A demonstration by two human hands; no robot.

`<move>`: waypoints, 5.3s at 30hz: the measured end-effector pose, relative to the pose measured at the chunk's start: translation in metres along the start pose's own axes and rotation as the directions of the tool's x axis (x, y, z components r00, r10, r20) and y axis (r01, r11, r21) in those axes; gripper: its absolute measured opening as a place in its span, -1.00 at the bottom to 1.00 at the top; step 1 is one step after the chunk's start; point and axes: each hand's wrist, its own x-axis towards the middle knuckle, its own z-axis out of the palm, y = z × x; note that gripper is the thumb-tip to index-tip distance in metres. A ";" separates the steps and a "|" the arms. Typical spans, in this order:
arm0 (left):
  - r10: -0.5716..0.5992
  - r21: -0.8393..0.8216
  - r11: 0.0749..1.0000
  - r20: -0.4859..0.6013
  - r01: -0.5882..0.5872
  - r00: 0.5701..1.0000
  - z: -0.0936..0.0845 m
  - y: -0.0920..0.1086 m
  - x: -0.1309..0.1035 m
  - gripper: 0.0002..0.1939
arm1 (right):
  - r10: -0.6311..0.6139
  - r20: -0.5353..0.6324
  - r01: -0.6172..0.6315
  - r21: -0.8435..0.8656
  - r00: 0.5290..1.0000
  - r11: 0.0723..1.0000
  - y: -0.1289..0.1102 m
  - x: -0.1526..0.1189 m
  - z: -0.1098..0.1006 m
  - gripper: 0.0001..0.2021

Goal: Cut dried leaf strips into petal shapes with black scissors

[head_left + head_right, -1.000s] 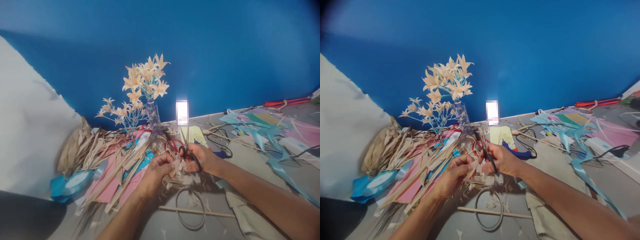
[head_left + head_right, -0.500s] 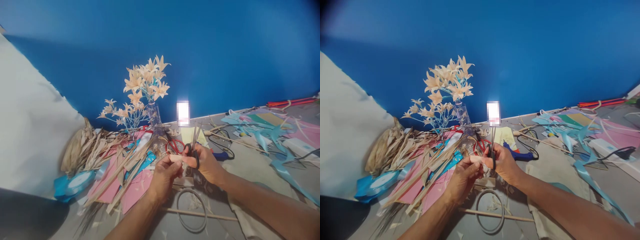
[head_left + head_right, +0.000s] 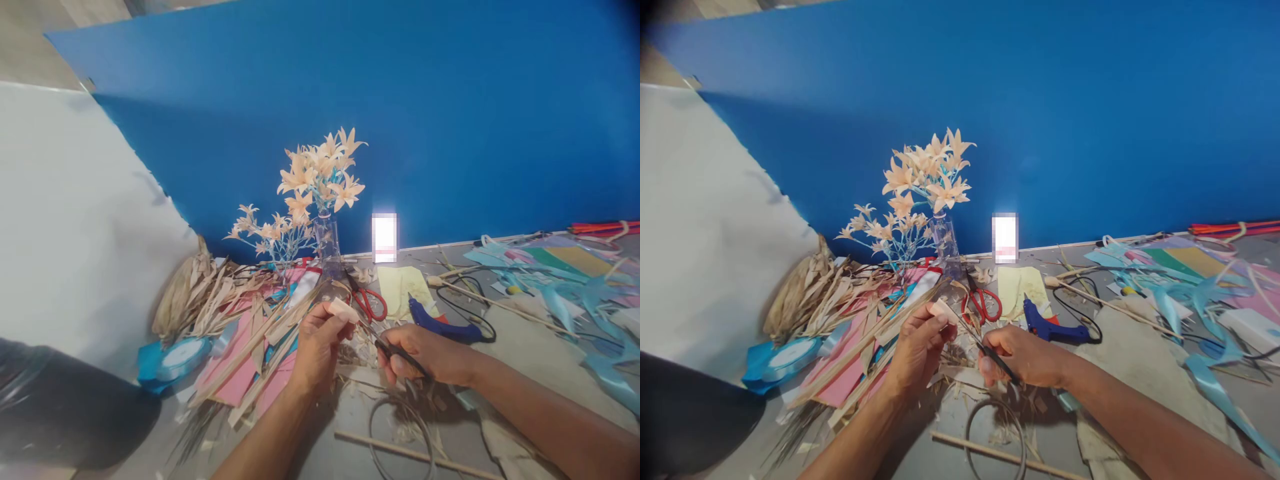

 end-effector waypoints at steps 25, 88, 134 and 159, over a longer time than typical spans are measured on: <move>0.022 0.238 0.971 0.071 -0.038 0.997 -0.012 -0.001 0.001 -0.86 | 0.146 -0.132 -0.146 0.007 0.980 0.989 0.017 0.005 0.006 -0.71; -0.474 0.062 0.880 0.056 0.471 0.879 0.007 -0.017 -0.013 -0.52 | -0.812 0.184 0.318 -0.948 0.554 0.002 0.003 -0.006 0.008 -0.82; 0.279 0.786 0.543 0.163 -0.296 0.946 0.012 -0.021 -0.026 -0.82 | -0.226 -0.615 -0.079 -0.429 0.756 0.900 -0.005 -0.001 0.032 -0.93; -0.194 0.341 0.924 0.030 0.173 0.981 0.010 -0.011 -0.016 -0.82 | -0.107 -0.675 -0.019 -0.177 0.730 0.984 -0.008 -0.001 0.014 -0.87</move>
